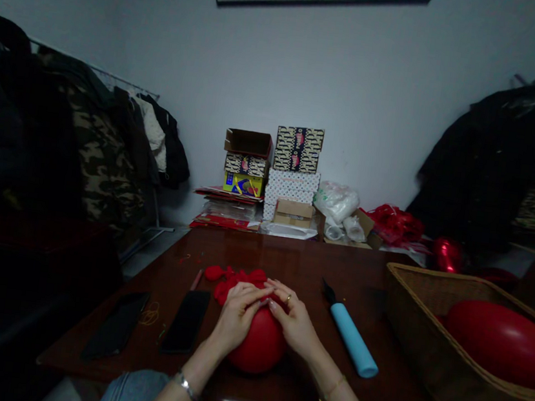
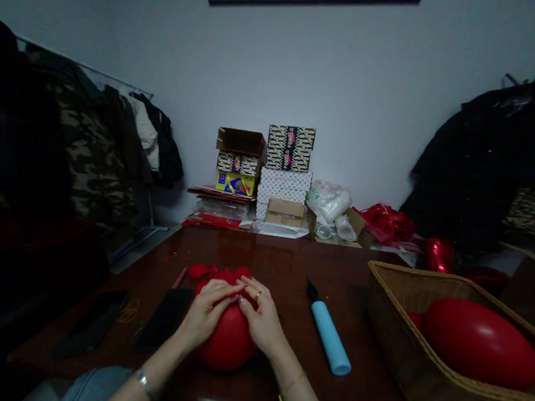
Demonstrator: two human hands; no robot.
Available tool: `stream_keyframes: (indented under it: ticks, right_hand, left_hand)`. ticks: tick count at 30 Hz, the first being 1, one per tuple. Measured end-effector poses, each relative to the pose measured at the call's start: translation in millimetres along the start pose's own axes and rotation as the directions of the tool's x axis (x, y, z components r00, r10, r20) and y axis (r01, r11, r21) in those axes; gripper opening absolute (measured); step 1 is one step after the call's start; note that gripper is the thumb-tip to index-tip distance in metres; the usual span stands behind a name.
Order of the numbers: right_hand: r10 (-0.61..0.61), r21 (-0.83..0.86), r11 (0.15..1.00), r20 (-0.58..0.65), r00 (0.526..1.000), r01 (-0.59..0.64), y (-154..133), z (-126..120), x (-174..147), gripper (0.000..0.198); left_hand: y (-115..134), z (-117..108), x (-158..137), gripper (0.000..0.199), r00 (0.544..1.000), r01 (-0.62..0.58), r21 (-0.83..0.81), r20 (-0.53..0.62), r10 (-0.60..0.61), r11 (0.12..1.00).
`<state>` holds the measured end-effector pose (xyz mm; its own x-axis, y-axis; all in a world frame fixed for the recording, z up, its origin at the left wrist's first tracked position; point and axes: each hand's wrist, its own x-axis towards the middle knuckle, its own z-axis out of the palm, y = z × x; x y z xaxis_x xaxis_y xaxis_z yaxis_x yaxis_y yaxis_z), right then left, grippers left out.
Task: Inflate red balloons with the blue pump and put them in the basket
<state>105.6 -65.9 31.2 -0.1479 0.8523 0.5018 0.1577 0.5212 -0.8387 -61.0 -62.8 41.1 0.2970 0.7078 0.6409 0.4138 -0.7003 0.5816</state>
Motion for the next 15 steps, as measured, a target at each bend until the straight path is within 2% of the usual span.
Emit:
stream_keyframes:
  ticks: [3, 7, 11, 15]
  right_hand:
    - [-0.020, 0.038, 0.999, 0.110, 0.994, 0.016, -4.9, -5.6, 5.4, 0.032]
    - [-0.024, 0.116, 0.993, 0.195, 0.981, 0.001, -1.7, -9.0, 9.3, 0.034]
    - [-0.021, 0.166, 0.986, 0.227, 0.974, -0.017, 0.5, -8.8, 10.2, 0.037]
    - [-0.035, 0.165, 0.986, 0.202, 0.979, 0.001, -3.0, -8.3, 10.3, 0.026]
  left_hand:
    - [-0.2, -2.2, 1.4, 0.032, 0.995, -0.058, -0.015, 0.085, 0.059, 0.998]
    - [-0.5, -2.9, 1.1, 0.035, 0.982, -0.064, -0.027, 0.175, 0.068, 0.998]
    - [1.5, -5.2, 1.0, 0.038, 0.969, -0.049, -0.056, 0.239, 0.061, 0.997]
    - [5.1, -9.4, 2.4, 0.033, 0.971, -0.012, -0.125, 0.237, 0.042, 0.992]
